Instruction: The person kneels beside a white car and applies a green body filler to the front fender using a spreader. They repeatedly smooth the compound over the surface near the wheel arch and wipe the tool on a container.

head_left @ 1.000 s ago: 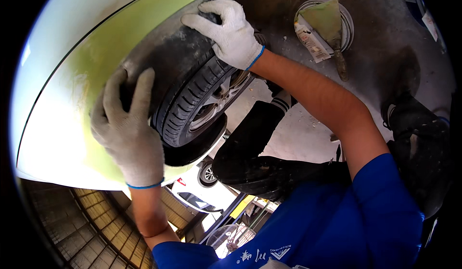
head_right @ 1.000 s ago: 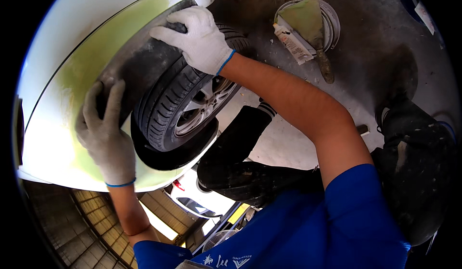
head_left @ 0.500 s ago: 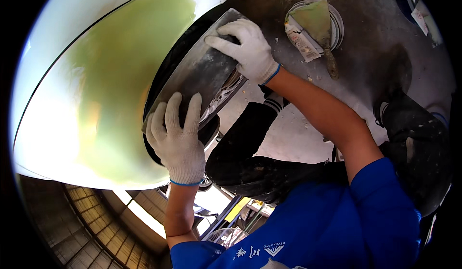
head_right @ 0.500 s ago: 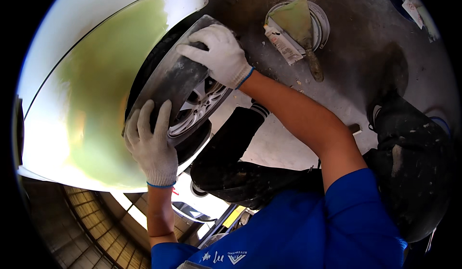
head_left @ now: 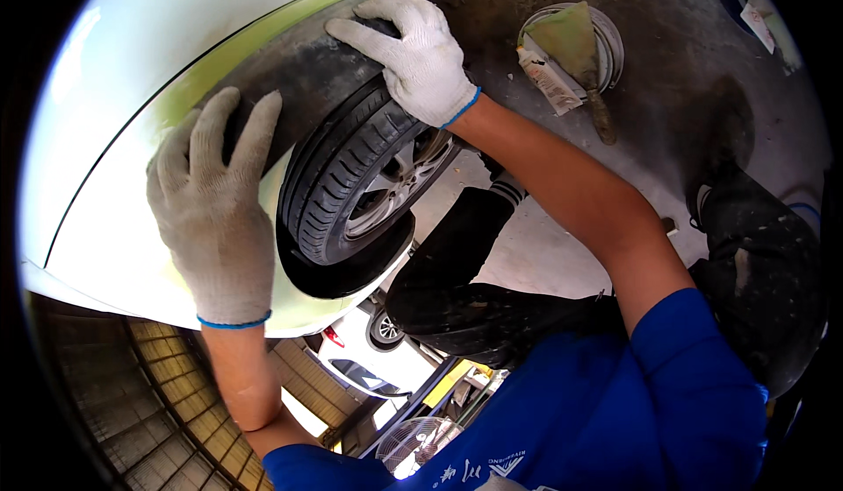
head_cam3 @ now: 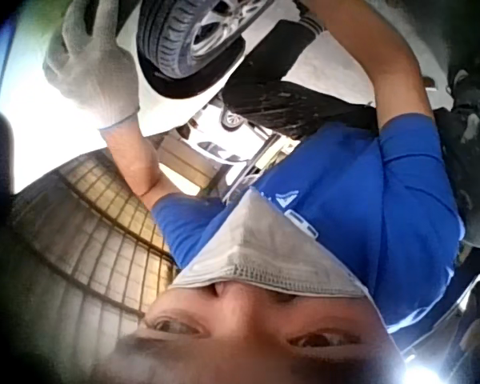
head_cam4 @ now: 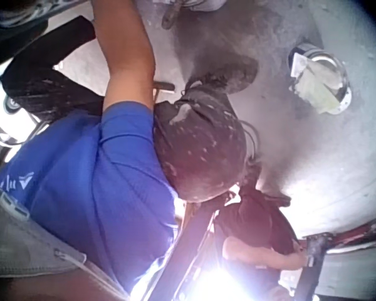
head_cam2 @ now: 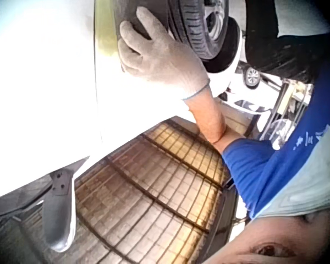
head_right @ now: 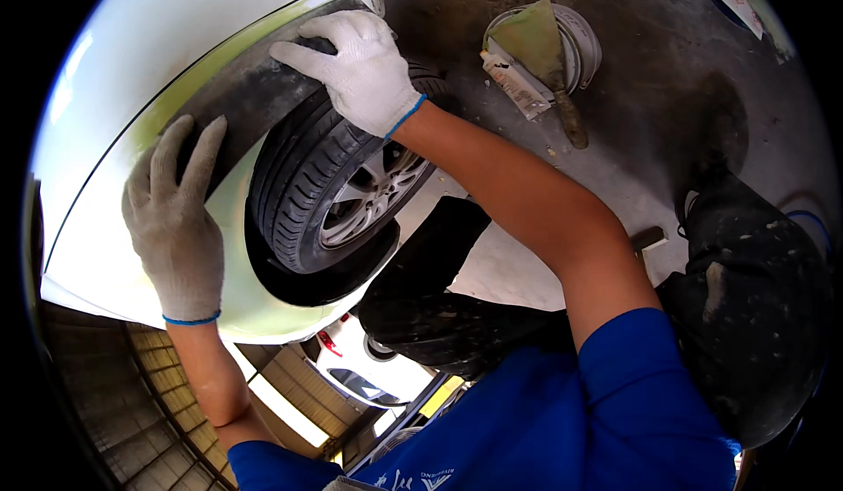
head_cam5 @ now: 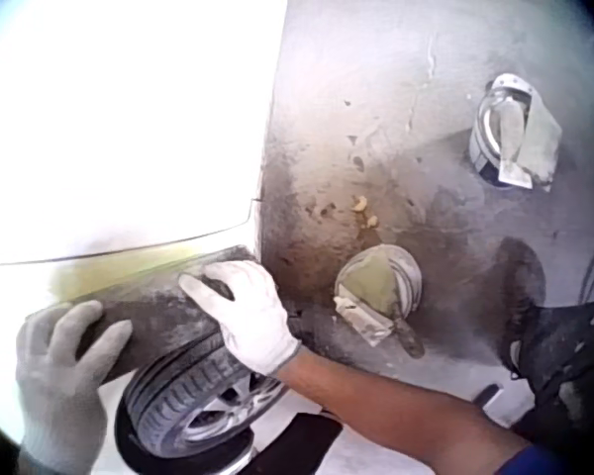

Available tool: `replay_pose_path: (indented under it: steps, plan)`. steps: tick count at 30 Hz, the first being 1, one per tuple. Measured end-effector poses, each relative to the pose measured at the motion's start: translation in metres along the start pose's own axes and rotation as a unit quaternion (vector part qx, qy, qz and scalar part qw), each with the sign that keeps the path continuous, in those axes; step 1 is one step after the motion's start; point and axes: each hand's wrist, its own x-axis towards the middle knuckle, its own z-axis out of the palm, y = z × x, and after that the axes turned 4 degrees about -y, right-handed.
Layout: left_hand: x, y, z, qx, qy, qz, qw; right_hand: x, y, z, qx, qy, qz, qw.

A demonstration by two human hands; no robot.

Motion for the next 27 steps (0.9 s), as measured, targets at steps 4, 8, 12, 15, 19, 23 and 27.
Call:
replay_pose_path:
  steps: [4, 8, 12, 15, 19, 23, 27]
  plan:
    - [0.018, -0.022, -0.012, 0.081, -0.050, 0.044, 0.995, 0.011, 0.006, 0.016, 0.015, 0.025, 0.012, 1.000]
    - [0.023, -0.028, -0.003, 0.073, -0.029, 0.050, 0.996, 0.014, 0.005, 0.020, 0.021, 0.023, 0.023, 0.999]
    - [0.023, -0.027, 0.005, 0.070, -0.025, 0.044, 0.996, 0.010, 0.006, 0.025, 0.018, 0.008, 0.030, 0.999]
    - [0.022, -0.032, 0.005, 0.071, -0.058, 0.040, 0.995, 0.009, 0.004, 0.032, 0.015, 0.015, 0.038, 0.999]
    - [0.010, -0.023, 0.018, 0.005, -0.028, 0.017, 0.999, -0.002, 0.000, 0.038, 0.024, 0.004, 0.053, 0.998]
    - [-0.026, 0.003, 0.049, -0.024, 0.006, -0.035, 0.999, -0.028, 0.008, 0.053, 0.010, -0.002, 0.002, 1.000]
    - [-0.063, 0.028, 0.106, -0.002, 0.084, -0.058, 0.995, -0.045, 0.015, 0.052, 0.012, -0.031, -0.034, 0.999]
